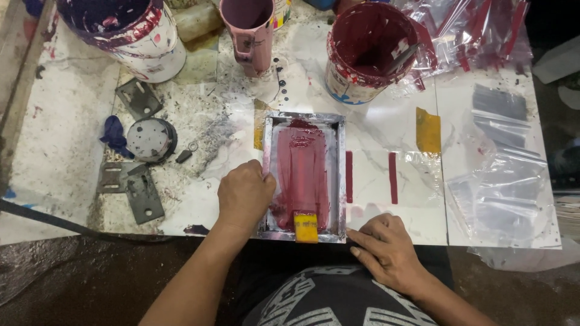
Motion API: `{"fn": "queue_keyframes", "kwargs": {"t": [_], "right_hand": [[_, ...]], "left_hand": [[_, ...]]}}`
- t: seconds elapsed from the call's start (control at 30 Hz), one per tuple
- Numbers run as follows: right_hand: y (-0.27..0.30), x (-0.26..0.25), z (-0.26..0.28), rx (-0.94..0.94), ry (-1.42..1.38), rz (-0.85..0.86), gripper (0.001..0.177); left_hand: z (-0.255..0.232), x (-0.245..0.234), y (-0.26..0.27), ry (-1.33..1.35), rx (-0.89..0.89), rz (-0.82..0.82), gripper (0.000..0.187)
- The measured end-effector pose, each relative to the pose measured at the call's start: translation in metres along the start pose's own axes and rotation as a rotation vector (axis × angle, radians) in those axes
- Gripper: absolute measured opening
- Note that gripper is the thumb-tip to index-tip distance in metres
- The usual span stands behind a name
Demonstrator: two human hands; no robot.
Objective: The person spreads red ink evenly across a rectangular screen printing frame using a yellow squeegee. They then place a clear plastic sheet over a white surface and press the inked screen onto it to transfer the ink, repeating the process to create multiple prints.
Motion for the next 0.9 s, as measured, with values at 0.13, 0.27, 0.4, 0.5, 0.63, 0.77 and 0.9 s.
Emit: {"fn": "queue_keyframes", "kwargs": {"t": [0.13, 0.27, 0.4, 0.5, 0.63, 0.77, 0.9], "right_hand": [[0.007, 0.002, -0.004, -0.006, 0.012, 0.019, 0.03], [0.001, -0.016, -0.003, 0.068, -0.044, -0.081, 0.034], [-0.032, -0.008, 0.045, -0.058, 0.139, -0.027, 0.035], [-0.052, 0.025, 0.06, -0.05, 0.293, 0.103, 0.048], [-0.062, 0.043, 0.065, -0.065, 0.362, 0.14, 0.04], [-0.071, 0.044, 0.068, -0.076, 0.367, 0.159, 0.022], [-0.091, 0.033, 0.081, -0.137, 0.312, 0.112, 0.013]], "left_hand": [[-0.001, -0.014, 0.006, 0.045, -0.087, 0.119, 0.036], [-0.002, -0.041, 0.029, 0.129, 0.02, -0.036, 0.051], [-0.046, -0.045, 0.059, 0.0, 0.381, 0.142, 0.078], [-0.04, -0.018, 0.064, -0.094, 0.462, 0.187, 0.077], [-0.044, -0.02, 0.071, -0.093, 0.514, 0.121, 0.069], [-0.044, -0.019, 0.074, -0.065, 0.465, 0.275, 0.072], [-0.03, -0.008, 0.072, -0.115, 0.457, 0.252, 0.093]]}}
Point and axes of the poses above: each hand's wrist, its own y-axis away from the middle knuckle, its own x-axis out of the palm, z = x × y, the point moved 10 cm from there along -y, towards the middle knuckle, and after that the axes turned 7 degrees about x, right-handed, at the moved point
